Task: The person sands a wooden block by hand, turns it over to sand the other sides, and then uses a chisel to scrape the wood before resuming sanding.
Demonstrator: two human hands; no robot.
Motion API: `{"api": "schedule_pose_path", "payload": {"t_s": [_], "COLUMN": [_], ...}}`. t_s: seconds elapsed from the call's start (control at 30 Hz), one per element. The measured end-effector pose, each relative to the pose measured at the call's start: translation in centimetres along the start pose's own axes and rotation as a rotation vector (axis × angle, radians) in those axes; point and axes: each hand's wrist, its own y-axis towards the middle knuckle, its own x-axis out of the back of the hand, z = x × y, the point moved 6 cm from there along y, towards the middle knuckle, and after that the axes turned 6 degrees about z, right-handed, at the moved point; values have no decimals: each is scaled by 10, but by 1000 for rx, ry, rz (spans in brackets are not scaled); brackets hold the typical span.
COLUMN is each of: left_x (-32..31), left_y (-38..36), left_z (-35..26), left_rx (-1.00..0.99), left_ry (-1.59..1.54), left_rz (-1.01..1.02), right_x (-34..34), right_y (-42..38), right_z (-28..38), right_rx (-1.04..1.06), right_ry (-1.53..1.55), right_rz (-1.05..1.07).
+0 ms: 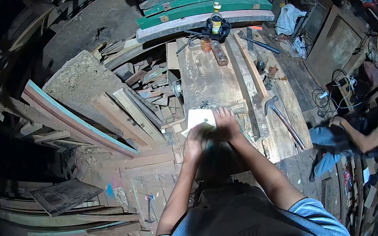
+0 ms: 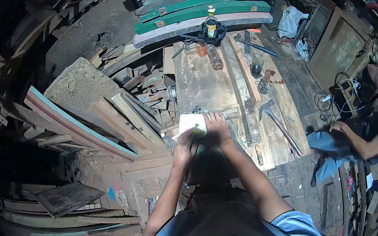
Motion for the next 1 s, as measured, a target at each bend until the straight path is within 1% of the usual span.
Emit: {"api": "schedule_pose_path", "payload": {"t_s": [0.07, 0.17, 0.2, 0.3, 0.37, 0.47, 0.57, 0.6, 0.7, 0.73, 0.77, 0.83, 0.87, 0.97, 1.0], "left_x": [9, 23, 23, 26, 12, 13, 18, 16, 23, 18, 12, 20, 22, 22, 26], "left_y": [2, 16, 17, 19, 31, 57, 66, 62, 30, 15, 15, 19, 27, 65, 77], "left_z": [-5, -20, -25, -33, -16, -2, -6, -4, -25, -29, -21, -28, -26, -6, -8], "left_rx": [36, -18, -11, 4, 42, 82, 148, 202, -14, -38, -34, -23, 2, 135, 248], "left_ry": [-74, -75, -54, 22, 42, 70, 45, -4, -134, 6, 19, 38, -81, 9, 13], "left_rz": [30, -73, -75, -68, -66, -76, -26, 73, -30, -105, -106, -100, -42, -114, -35], "right_x": [4, 6, 10, 12, 18, 21, 19, 14, 2, 2, 3, 6, 8, 7, 13], "right_y": [-3, 8, 5, 1, -5, -5, -7, -6, -1, -2, -2, -2, -4, 0, -1], "right_z": [4, 0, 1, 5, 7, 10, 8, 6, 0, 0, 1, 4, 5, 3, 5], "right_rx": [25, 86, 110, 110, 112, 126, 130, 122, 107, 102, 103, 105, 105, 97, 103], "right_ry": [11, 26, -14, 9, 13, 37, 12, -12, -60, -59, -66, -82, -79, -47, -16], "right_rz": [-66, -184, -261, -283, -283, -307, -308, -289, -234, -213, -219, -231, -236, -254, -256]}}
